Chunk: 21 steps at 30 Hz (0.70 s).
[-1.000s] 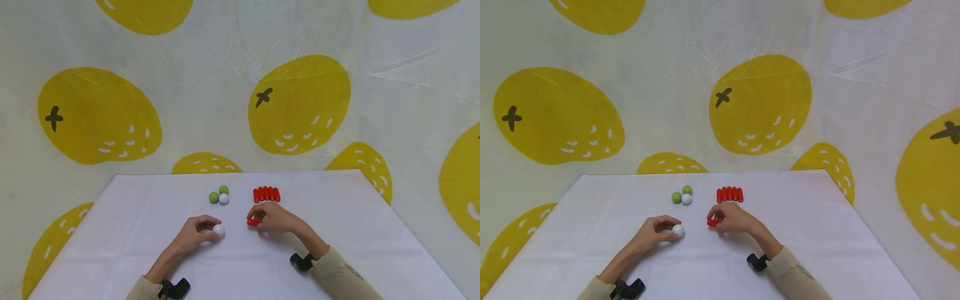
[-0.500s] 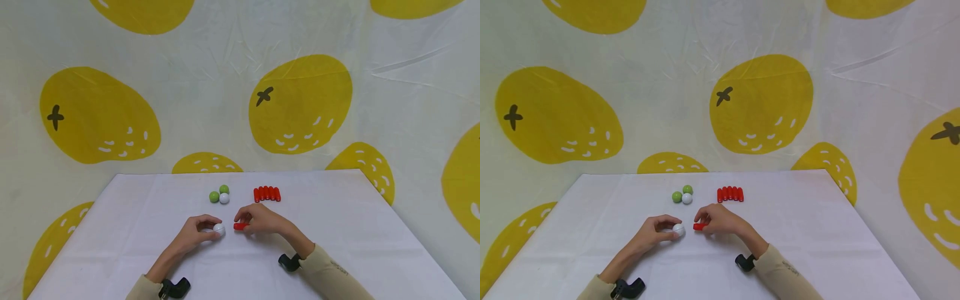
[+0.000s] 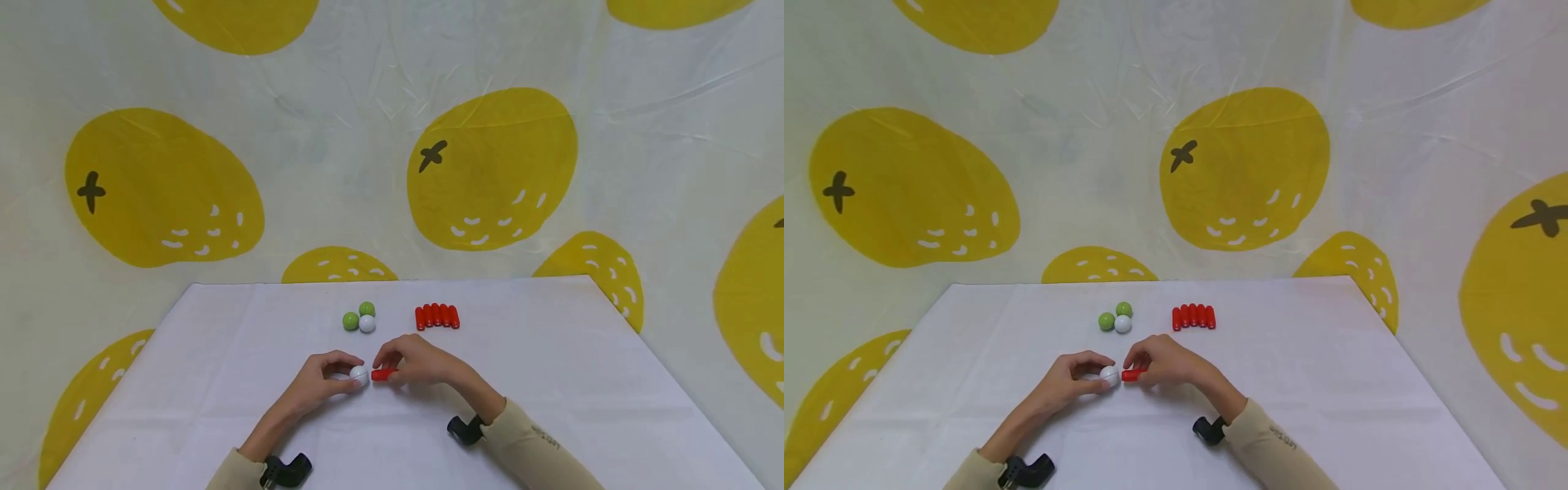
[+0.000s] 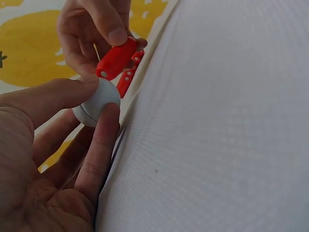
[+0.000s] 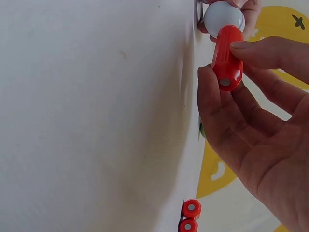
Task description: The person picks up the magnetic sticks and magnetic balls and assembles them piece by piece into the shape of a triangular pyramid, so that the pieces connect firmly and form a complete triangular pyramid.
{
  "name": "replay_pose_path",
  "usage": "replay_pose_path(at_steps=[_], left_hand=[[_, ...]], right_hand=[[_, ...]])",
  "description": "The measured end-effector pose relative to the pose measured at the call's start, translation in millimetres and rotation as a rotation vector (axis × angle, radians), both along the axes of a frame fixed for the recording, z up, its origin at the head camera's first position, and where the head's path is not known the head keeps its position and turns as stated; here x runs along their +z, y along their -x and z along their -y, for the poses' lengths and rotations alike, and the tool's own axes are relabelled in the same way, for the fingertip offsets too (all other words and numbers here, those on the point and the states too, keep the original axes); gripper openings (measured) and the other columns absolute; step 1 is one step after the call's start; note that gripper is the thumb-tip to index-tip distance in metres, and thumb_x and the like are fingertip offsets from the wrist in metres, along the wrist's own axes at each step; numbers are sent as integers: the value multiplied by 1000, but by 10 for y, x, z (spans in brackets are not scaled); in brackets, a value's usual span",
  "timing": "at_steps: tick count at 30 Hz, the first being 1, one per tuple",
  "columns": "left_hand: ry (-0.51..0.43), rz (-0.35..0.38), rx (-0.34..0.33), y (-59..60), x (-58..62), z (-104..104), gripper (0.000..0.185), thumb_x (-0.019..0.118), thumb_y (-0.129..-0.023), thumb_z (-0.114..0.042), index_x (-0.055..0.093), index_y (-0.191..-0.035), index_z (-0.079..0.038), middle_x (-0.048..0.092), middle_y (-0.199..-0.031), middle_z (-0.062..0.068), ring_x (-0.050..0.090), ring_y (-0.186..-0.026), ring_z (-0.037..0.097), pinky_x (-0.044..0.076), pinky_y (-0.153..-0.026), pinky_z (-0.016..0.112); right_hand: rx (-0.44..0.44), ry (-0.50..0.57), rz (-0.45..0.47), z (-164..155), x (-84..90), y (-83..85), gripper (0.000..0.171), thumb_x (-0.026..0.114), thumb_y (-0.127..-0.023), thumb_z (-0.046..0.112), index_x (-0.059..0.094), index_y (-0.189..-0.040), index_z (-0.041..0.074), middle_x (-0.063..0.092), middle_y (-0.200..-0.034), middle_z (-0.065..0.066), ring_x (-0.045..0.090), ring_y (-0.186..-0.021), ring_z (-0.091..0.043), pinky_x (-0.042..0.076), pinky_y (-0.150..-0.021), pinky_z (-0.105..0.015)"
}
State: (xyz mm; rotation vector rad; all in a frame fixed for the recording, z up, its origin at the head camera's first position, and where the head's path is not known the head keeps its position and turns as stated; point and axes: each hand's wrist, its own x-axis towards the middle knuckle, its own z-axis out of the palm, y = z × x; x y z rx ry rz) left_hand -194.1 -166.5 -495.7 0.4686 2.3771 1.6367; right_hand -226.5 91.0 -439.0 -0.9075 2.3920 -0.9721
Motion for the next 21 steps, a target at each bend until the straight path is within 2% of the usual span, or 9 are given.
replay_pose_path(at_steps=[14, 21], left_hand=[[17, -35, -28, 15, -8, 11, 34, 84, -87, -23, 74, -118, -14, 75, -114, 5, 68, -106, 17, 51, -92, 21], [25, -45, -19, 5, -15, 13, 34, 88, -82, -22, 76, -113, -15, 75, -110, 4, 67, -103, 12, 54, -86, 20]], right_hand=[[30, -1, -15, 52, -14, -15, 25, 75, -89, 5, 75, -113, 11, 75, -98, -1, 63, -85, -4, 53, -80, -20], [3, 14, 30, 27, -20, -12, 25, 76, -89, 5, 74, -113, 11, 75, -97, -4, 64, -84, -8, 54, -77, -19]])
